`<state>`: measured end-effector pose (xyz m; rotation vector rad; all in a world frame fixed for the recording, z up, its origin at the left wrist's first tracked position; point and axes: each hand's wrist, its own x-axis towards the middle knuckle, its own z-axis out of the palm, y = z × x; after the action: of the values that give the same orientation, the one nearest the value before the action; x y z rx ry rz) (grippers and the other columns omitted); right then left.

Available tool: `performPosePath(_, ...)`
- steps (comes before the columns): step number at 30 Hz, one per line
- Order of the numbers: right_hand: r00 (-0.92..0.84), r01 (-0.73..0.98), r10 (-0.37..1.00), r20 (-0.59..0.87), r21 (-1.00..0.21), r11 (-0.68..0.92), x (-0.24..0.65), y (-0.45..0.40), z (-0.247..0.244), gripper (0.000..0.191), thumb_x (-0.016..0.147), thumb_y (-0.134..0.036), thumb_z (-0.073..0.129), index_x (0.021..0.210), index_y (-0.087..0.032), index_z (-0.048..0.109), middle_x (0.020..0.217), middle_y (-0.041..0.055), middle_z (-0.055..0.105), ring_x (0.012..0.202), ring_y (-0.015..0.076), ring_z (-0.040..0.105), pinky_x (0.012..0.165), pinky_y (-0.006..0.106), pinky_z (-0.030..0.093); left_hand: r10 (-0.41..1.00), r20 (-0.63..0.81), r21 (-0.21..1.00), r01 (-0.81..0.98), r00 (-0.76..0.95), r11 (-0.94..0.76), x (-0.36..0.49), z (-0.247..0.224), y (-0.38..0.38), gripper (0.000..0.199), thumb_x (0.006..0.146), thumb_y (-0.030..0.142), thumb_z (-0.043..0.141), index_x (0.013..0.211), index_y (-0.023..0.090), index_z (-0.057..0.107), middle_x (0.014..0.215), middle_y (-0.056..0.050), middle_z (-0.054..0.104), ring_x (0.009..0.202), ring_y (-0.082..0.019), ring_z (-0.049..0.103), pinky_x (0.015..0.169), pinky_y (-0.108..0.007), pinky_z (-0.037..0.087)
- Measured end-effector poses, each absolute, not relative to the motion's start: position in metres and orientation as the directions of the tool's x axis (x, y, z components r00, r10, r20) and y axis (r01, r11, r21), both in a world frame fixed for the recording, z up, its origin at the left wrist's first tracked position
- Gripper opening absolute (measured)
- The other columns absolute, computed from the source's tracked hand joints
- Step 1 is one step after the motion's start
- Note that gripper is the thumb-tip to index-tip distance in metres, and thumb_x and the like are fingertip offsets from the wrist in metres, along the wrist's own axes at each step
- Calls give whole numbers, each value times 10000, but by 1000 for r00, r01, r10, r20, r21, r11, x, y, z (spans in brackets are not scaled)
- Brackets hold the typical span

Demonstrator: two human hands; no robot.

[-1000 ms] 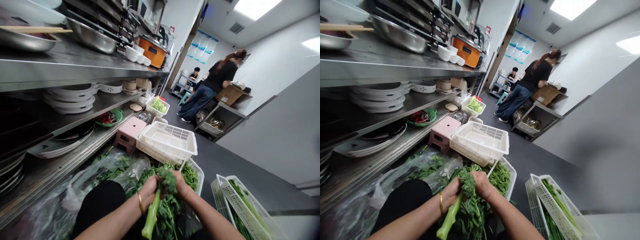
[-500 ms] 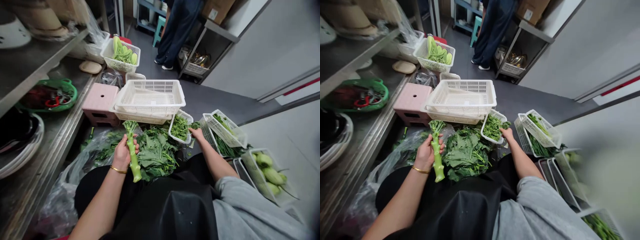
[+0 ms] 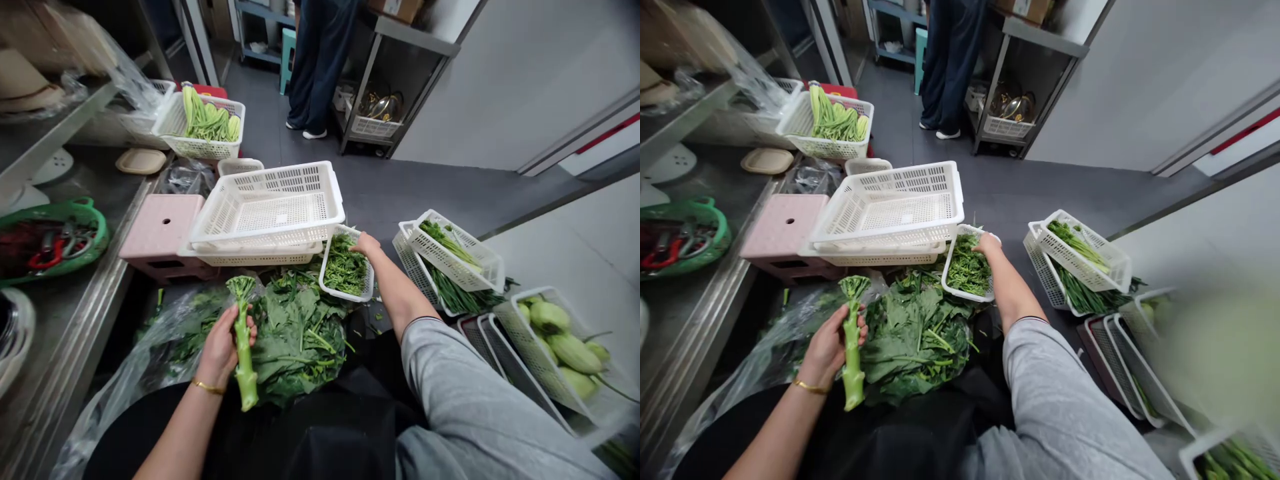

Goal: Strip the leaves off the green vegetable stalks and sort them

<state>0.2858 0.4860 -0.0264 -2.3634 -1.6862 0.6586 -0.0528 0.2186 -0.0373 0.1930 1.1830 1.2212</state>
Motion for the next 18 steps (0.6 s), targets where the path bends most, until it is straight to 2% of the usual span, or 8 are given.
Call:
performPosePath(3, 146, 802, 947, -286, -527, -283, 288, 468, -4, 325, 753, -258, 662, 961, -27, 566, 826, 84, 654, 681, 62, 584, 636, 174, 381, 818, -565, 691, -601, -105, 401, -54, -37, 224, 234, 805, 322, 580, 963, 150, 585, 606, -2, 572, 495, -144, 554, 397, -229, 434)
performPosePath(6, -48, 698, 921, -386, -673, -246, 272, 402, 12, 230, 821, -307, 585, 902, -94, 614, 609, 7, 628, 461, 60, 488, 478, 179, 345, 827, -561, 649, -642, -41, 408, -40, -32, 230, 160, 835, 256, 539, 951, 175, 614, 647, -7, 592, 569, -136, 575, 459, -223, 457)
performPosePath(9, -338, 585, 792, -509, -772, -247, 237, 308, 10, 289, 720, -403, 674, 804, -126, 681, 578, -5, 643, 413, 83, 489, 411, 190, 348, 850, -525, 599, -729, -48, 330, 1, -16, 237, 121, 850, 265, 538, 899, 184, 613, 667, -3, 585, 639, -125, 585, 549, -228, 488)
performPosePath(10, -461, 522, 727, -509, -818, -242, 225, 279, 7, 288, 667, -406, 713, 762, -135, 688, 568, -15, 638, 426, 88, 499, 414, 187, 356, 864, -499, 601, -744, -64, 292, 19, -9, 240, 119, 841, 286, 561, 886, 185, 604, 668, 0, 579, 651, -125, 589, 577, -237, 497)
performPosePath(12, -615, 338, 672, -412, -908, -247, 210, 234, 3, 249, 617, -369, 741, 676, -137, 672, 561, -26, 625, 474, 91, 511, 446, 179, 372, 909, -415, 632, -732, -44, 253, 53, 7, 244, 155, 816, 314, 611, 907, 190, 590, 736, -5, 601, 718, -134, 614, 660, -263, 514)
performPosePath(15, -555, 136, 772, -309, -950, -282, 231, 204, 6, 227, 668, -349, 695, 687, -132, 633, 564, -24, 608, 510, 95, 510, 493, 191, 400, 961, -271, 780, -573, 50, 250, 82, 24, 235, 323, 790, 316, 659, 1089, 224, 576, 958, -35, 640, 938, -159, 621, 802, -277, 502)
performPosePath(17, -378, 46, 877, -297, -952, -302, 278, 195, 11, 258, 715, -379, 659, 704, -125, 613, 562, -10, 607, 485, 90, 495, 474, 195, 394, 964, -258, 891, -370, 66, 264, 83, 25, 215, 480, 744, 331, 708, 1192, 255, 551, 1038, -40, 645, 1047, -174, 594, 851, -283, 494)
performPosePath(18, -228, -2, 924, -308, -949, -316, 310, 189, 13, 283, 722, -395, 656, 683, -120, 605, 550, 1, 605, 457, 85, 478, 442, 192, 372, 956, -289, 919, -264, 47, 291, 79, 21, 203, 522, 706, 356, 737, 1190, 267, 563, 1030, -37, 656, 1055, -186, 596, 854, -299, 502)
